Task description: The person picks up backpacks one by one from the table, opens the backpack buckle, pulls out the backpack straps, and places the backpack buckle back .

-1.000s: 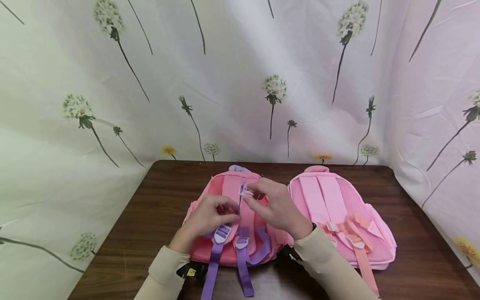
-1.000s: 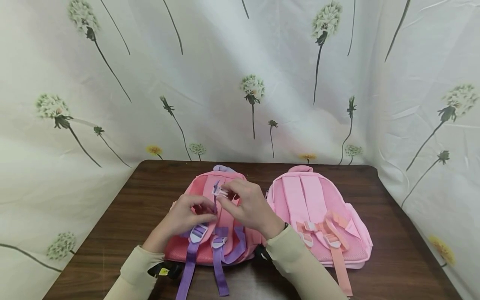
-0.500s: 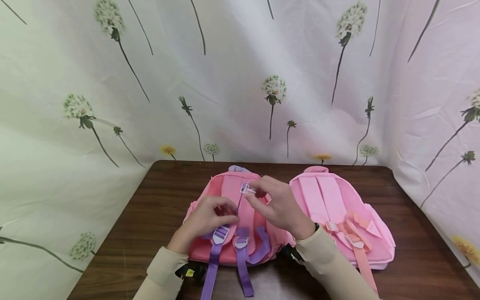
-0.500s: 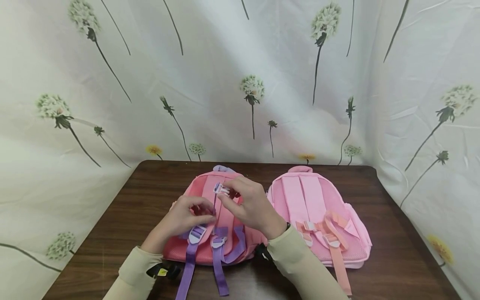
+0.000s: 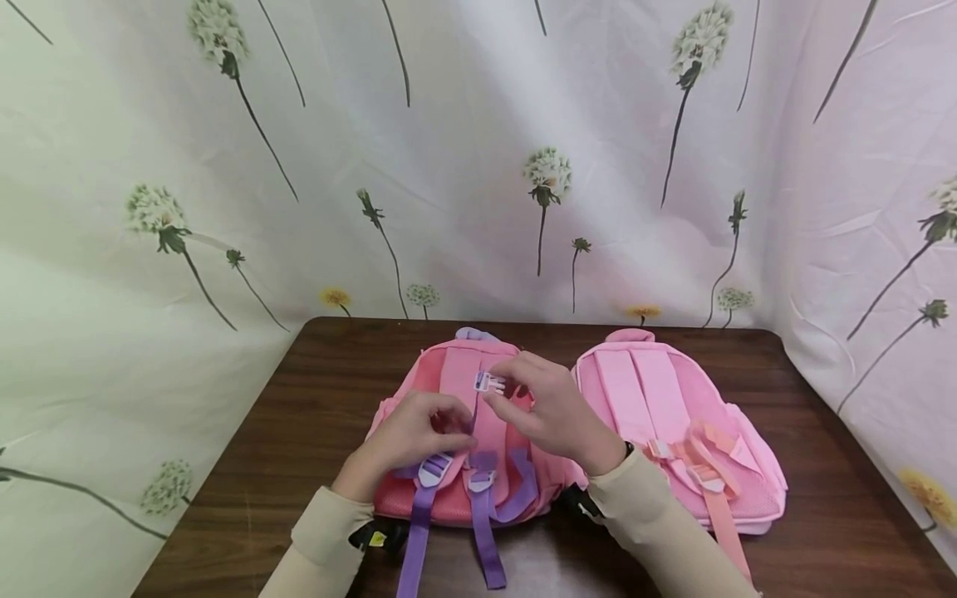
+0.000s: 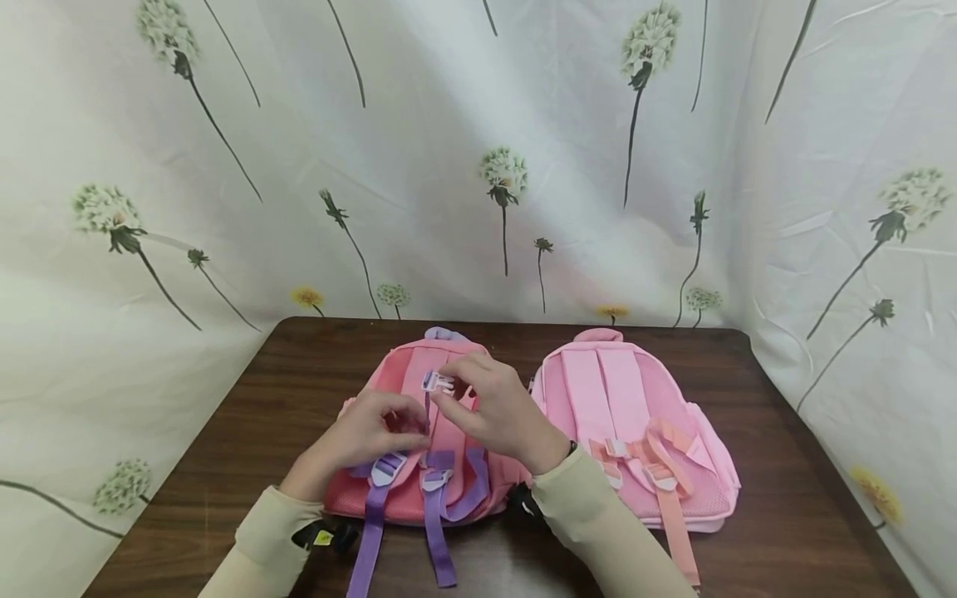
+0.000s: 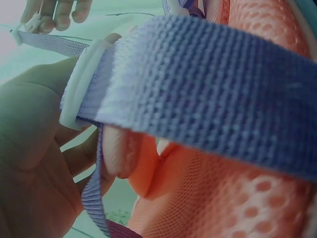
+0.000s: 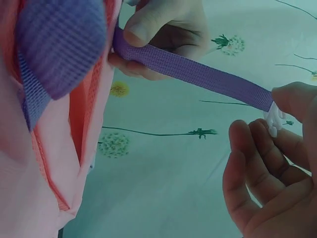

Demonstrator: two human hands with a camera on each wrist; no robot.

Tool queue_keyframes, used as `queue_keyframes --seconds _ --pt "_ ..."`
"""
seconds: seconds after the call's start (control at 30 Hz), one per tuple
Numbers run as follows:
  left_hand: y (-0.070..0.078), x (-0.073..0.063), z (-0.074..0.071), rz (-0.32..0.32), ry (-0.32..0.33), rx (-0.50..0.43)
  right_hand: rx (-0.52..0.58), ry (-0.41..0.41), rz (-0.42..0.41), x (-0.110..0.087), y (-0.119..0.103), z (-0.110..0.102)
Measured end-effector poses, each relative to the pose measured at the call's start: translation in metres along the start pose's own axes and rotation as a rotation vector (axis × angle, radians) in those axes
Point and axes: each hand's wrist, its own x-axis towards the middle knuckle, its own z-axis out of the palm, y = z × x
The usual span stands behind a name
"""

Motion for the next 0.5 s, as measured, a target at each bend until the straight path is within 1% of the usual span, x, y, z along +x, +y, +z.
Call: queue_keyframes --seconds 0.17,0.27,0.37,0.43,0.5 --pt "0.001 0.0 -0.002 0.015 -0.013 0.026 -0.002 -0.05 0.038 -0.001 0.002 0.001" --pt "0.002 -0.001 -0.004 0.002 -0.008 0.042 -0.011 -0.083 0.056 -0.002 0.002 0.003" --pt "0.003 -0.002 -0.007 -0.007 0.015 0.045 -0.022 -0.109 0.066 -0.002 0.003 0.005" --pt "0.003 -0.004 -0.009 -0.015 0.041 0.048 -0.031 -0.12 0.072 -0.003 0.003 0.007" --pt "0.003 -0.005 -0.012 -0.006 0.073 0.049 -0.035 -0.133 0.08 -0.003 0.003 0.009"
